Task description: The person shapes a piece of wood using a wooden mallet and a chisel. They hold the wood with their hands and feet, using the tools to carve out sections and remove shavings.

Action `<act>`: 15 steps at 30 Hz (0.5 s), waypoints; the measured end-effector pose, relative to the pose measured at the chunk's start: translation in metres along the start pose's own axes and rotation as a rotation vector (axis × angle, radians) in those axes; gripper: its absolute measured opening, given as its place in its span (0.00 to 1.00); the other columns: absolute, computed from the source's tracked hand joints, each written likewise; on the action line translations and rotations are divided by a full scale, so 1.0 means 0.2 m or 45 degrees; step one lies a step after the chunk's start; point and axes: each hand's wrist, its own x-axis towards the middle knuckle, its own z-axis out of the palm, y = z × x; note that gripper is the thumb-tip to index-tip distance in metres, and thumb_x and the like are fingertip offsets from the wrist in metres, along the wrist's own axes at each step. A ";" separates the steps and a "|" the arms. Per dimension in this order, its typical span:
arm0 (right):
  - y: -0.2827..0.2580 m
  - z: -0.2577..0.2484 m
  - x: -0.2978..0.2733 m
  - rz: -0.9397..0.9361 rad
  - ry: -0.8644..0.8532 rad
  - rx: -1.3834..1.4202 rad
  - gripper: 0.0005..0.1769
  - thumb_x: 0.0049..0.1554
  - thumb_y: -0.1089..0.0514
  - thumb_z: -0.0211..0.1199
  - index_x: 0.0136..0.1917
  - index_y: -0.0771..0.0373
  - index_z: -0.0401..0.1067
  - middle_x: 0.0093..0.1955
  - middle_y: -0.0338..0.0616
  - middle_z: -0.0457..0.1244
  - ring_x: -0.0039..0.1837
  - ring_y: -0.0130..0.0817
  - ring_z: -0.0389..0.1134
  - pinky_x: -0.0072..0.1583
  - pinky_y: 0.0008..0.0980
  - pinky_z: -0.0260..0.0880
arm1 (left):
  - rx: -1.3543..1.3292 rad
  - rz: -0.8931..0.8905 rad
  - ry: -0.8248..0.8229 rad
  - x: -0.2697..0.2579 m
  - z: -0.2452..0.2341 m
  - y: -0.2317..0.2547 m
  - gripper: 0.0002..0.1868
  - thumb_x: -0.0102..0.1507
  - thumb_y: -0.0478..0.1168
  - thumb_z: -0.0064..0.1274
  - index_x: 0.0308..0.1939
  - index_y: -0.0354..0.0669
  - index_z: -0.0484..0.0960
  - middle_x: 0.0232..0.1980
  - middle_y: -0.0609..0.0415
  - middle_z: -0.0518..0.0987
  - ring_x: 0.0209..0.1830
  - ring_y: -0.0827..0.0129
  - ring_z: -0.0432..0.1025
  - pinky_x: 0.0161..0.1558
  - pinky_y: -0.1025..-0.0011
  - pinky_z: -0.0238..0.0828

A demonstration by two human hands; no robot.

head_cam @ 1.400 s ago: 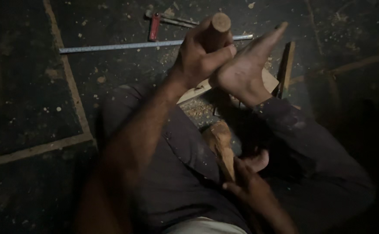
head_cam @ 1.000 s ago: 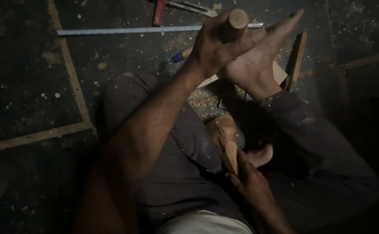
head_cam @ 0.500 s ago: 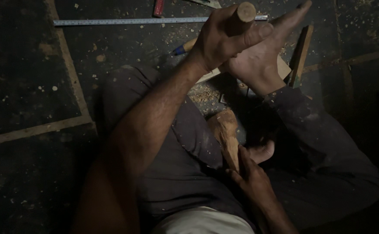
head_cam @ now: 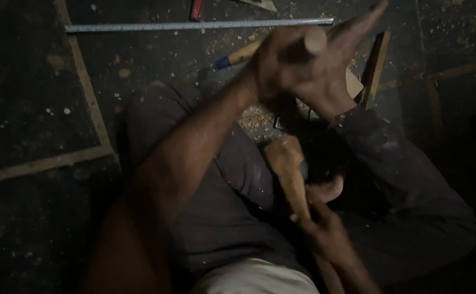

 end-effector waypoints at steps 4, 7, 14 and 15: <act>-0.05 -0.24 -0.11 0.389 0.060 0.323 0.50 0.53 0.53 0.67 0.86 0.53 0.52 0.63 0.60 0.68 0.54 0.49 0.74 0.54 0.45 0.76 | 0.027 0.006 -0.064 0.04 -0.07 -0.01 0.23 0.74 0.60 0.50 0.45 0.43 0.81 0.35 0.58 0.79 0.35 0.75 0.80 0.37 0.72 0.83; -0.05 -0.53 -0.19 0.249 0.274 0.191 0.53 0.56 0.58 0.69 0.89 0.55 0.51 0.62 0.60 0.67 0.53 0.50 0.74 0.54 0.45 0.74 | 0.078 0.134 -0.086 0.04 -0.07 0.00 0.26 0.74 0.59 0.45 0.53 0.39 0.83 0.36 0.56 0.80 0.37 0.74 0.80 0.39 0.70 0.82; -0.58 -0.71 -0.08 -0.803 0.682 -0.499 0.47 0.58 0.66 0.70 0.84 0.71 0.50 0.58 0.54 0.65 0.60 0.43 0.70 0.64 0.37 0.72 | 0.192 0.124 -0.092 0.03 0.00 0.04 0.21 0.70 0.53 0.51 0.53 0.38 0.79 0.39 0.53 0.80 0.38 0.70 0.79 0.38 0.70 0.81; -0.66 -0.66 -0.02 -0.822 0.637 -0.500 0.48 0.57 0.68 0.68 0.84 0.73 0.48 0.53 0.53 0.65 0.57 0.44 0.70 0.63 0.41 0.72 | 0.210 0.118 -0.082 0.02 -0.01 0.04 0.21 0.70 0.52 0.52 0.53 0.38 0.79 0.39 0.53 0.80 0.38 0.70 0.79 0.38 0.70 0.81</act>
